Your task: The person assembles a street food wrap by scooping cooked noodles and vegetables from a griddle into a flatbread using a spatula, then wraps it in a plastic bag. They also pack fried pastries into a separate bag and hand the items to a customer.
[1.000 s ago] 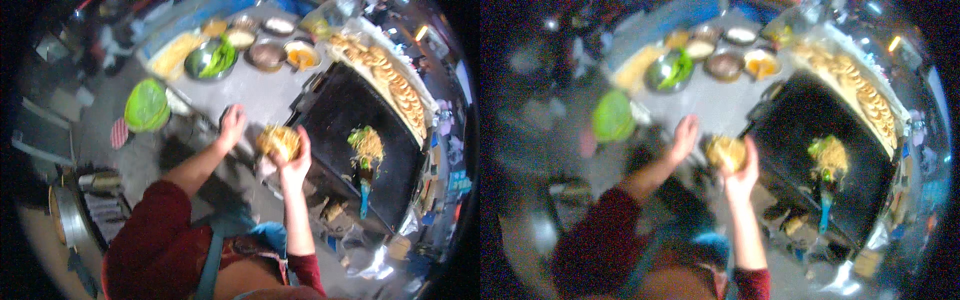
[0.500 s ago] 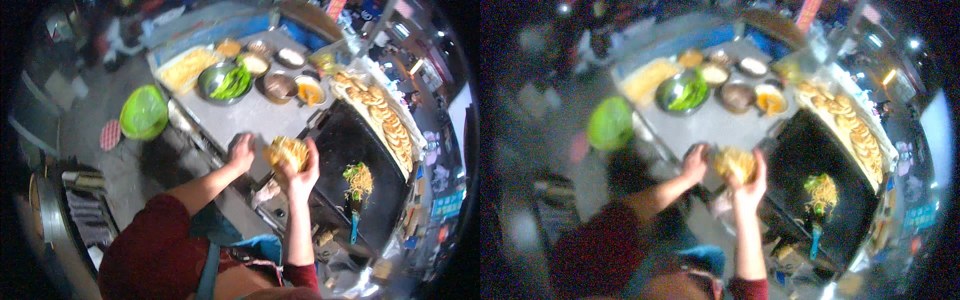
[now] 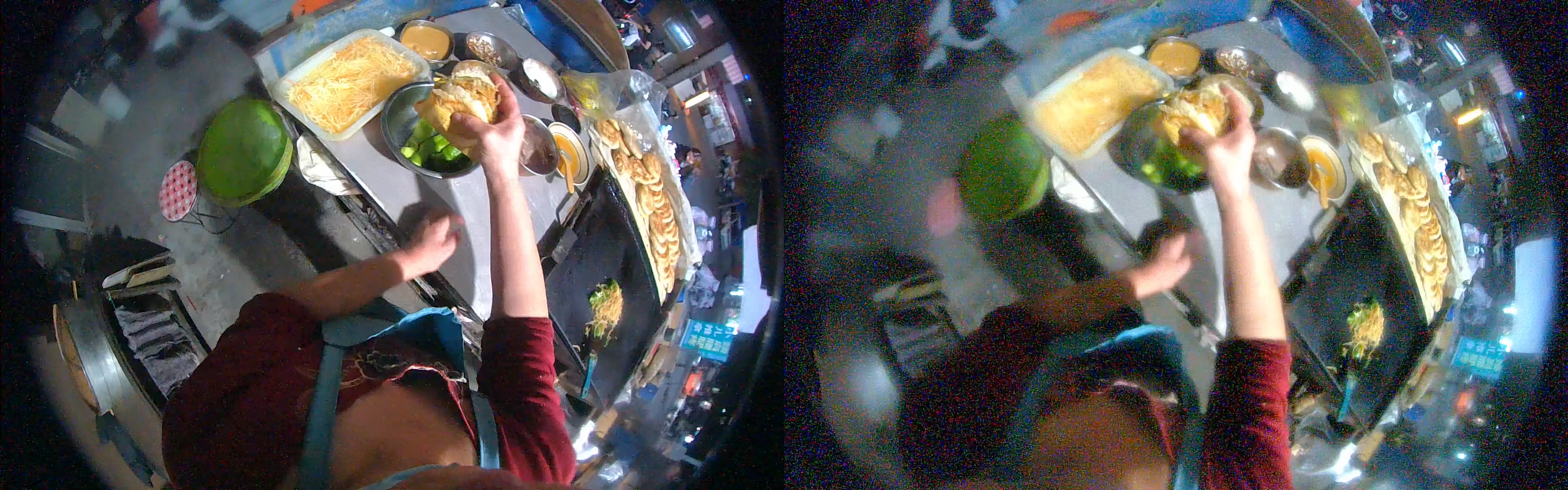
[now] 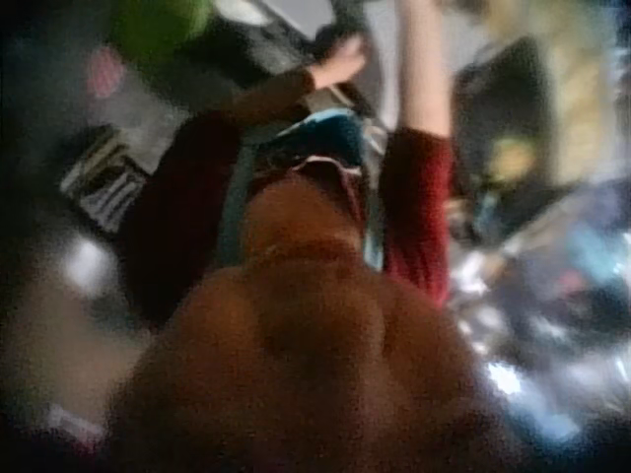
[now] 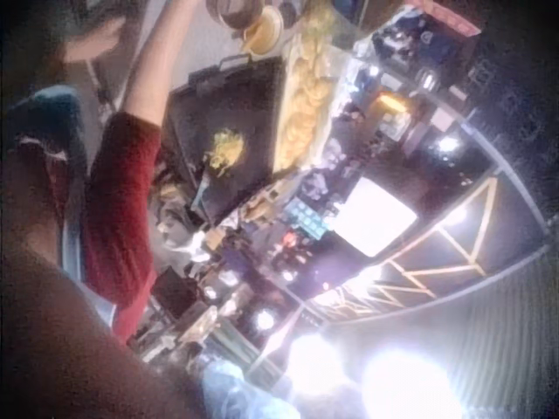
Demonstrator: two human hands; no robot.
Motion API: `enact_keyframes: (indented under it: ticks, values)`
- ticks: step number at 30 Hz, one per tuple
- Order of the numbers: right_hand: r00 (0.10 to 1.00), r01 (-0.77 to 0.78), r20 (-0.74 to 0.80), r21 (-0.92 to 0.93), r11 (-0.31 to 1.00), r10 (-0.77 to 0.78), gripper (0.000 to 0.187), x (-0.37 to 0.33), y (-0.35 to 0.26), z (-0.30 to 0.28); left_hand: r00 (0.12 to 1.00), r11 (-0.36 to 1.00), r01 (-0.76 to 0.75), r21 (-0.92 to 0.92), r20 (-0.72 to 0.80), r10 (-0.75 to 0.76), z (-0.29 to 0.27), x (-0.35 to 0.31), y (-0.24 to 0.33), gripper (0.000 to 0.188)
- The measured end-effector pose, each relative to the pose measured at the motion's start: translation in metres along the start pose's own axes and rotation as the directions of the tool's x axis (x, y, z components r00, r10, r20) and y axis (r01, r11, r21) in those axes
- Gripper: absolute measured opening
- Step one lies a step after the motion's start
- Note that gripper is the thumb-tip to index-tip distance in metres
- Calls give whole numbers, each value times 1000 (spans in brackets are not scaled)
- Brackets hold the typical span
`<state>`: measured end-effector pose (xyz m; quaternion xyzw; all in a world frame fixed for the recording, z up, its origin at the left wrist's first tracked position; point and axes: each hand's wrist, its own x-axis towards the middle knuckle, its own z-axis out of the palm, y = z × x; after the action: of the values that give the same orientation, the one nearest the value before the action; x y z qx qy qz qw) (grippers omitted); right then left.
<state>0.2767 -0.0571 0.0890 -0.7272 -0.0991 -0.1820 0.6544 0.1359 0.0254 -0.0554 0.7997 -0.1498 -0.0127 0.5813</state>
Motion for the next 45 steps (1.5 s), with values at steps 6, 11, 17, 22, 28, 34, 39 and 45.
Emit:
enact_keyframes:
  ticks: [6,11,17,22,28,34,39,45]
  values:
    - [974,-225,-61,-114,968,219,76,18,74,29,956,925,-294,241,53,290,-56,22,-9,25]
    - [980,-193,-3,-246,950,198,80,21,84,32,954,933,-296,206,19,298,-46,21,-10,27]
    - [959,-261,9,-354,898,282,88,38,88,26,953,941,-301,156,9,304,-46,20,-9,27]
    - [968,-232,13,-313,921,249,87,40,100,28,955,941,-298,162,36,296,-44,18,-11,31]
    - [987,22,95,-877,480,128,96,46,81,35,957,948,-289,130,14,290,-41,17,-22,32]
    - [983,39,92,-951,307,162,92,54,51,39,964,964,-265,28,-18,265,-41,17,-20,28]
    - [997,66,38,-871,487,-67,69,24,18,4,957,923,-289,255,63,283,-47,19,-13,25]
    - [961,-47,-237,-643,764,-141,13,-108,-21,-52,937,898,-346,273,49,346,-49,21,-5,23]
